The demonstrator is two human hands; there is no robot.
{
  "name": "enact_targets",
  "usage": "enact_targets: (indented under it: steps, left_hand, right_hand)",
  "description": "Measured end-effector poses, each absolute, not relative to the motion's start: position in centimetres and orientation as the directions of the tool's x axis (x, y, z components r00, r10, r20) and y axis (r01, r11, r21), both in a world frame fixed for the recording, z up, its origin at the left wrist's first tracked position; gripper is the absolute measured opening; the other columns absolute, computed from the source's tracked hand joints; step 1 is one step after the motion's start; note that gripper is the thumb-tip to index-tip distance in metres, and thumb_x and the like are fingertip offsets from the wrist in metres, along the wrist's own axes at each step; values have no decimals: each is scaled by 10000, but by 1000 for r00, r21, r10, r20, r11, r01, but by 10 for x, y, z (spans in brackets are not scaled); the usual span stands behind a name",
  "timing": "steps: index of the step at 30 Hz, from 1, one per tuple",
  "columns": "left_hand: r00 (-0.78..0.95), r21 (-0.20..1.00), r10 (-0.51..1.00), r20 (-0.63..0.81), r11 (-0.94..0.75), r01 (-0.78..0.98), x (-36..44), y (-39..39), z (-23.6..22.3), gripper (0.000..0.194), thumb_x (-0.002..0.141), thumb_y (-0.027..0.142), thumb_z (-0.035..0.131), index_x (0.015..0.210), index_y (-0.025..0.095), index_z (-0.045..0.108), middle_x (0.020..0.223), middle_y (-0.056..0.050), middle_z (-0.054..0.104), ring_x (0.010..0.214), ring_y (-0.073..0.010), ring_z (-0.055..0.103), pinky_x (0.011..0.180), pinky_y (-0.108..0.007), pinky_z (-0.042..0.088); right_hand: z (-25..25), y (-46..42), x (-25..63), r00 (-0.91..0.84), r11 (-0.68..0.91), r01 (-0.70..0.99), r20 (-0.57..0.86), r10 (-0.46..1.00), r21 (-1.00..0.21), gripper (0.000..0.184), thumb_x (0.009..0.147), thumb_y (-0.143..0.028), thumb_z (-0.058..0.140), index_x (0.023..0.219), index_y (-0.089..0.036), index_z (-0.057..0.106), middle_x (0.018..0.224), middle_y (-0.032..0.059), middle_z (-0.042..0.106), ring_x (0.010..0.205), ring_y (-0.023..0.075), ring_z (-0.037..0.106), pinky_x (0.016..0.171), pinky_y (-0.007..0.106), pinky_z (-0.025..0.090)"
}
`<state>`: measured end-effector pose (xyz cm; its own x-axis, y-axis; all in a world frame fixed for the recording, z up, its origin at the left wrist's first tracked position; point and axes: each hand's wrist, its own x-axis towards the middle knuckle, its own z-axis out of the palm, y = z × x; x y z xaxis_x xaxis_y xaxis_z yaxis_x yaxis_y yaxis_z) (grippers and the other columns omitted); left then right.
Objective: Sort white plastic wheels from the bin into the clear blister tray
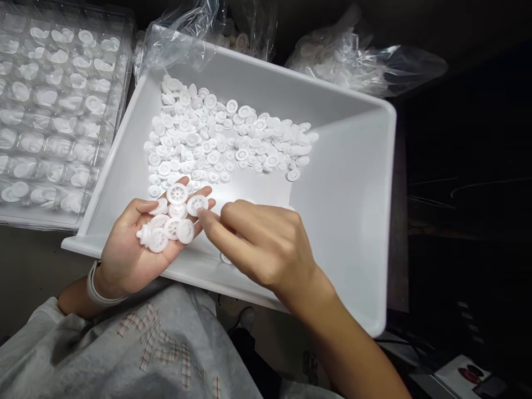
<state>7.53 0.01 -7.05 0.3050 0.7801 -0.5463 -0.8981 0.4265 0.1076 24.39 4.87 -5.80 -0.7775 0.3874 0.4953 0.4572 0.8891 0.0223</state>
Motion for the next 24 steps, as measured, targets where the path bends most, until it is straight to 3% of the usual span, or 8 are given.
enact_targets:
  steps: [6,12,16,24]
  left_hand:
    - [317,70,767,-558,424,-903,76,1,-70,506,838,238,449,1336,174,507,1235,-77,652,1309,-222,522,1160,-394,378]
    - [323,57,766,-556,422,-905,76,0,-68,520,839,231,450,1353,168,489,1243,-82,649,1288,-220,542,1148,-384,395]
    - [309,72,780,-545,410,-909,75,2,-69,536,851,230,431,1385,186,452,1254,-75,646,1241,-225,581,1132,-419,411]
    - [284,66,769,-572,388,-919,75,1,-69,472,849,237,454,1315,188,517,1236,-40,664,1202,-187,609,1097,-342,450]
  right_hand:
    - [-63,49,245,-787,913,404,528,319,50,176,827,-18,591,750,-166,646,496,-35,420,471,79,346,426,268,269]
    - [-68,47,251,-779,898,440,507,368,23,178,819,-4,597,893,-163,627,531,-42,434,498,86,354,446,269,269]
    - [-66,43,253,-779,872,489,461,424,24,307,798,-6,646,1067,-148,604,571,-49,437,525,84,338,465,255,271]
    - [-64,8,238,-676,785,603,431,599,-146,334,799,-161,736,1103,-123,604,596,-68,392,536,66,352,516,244,324]
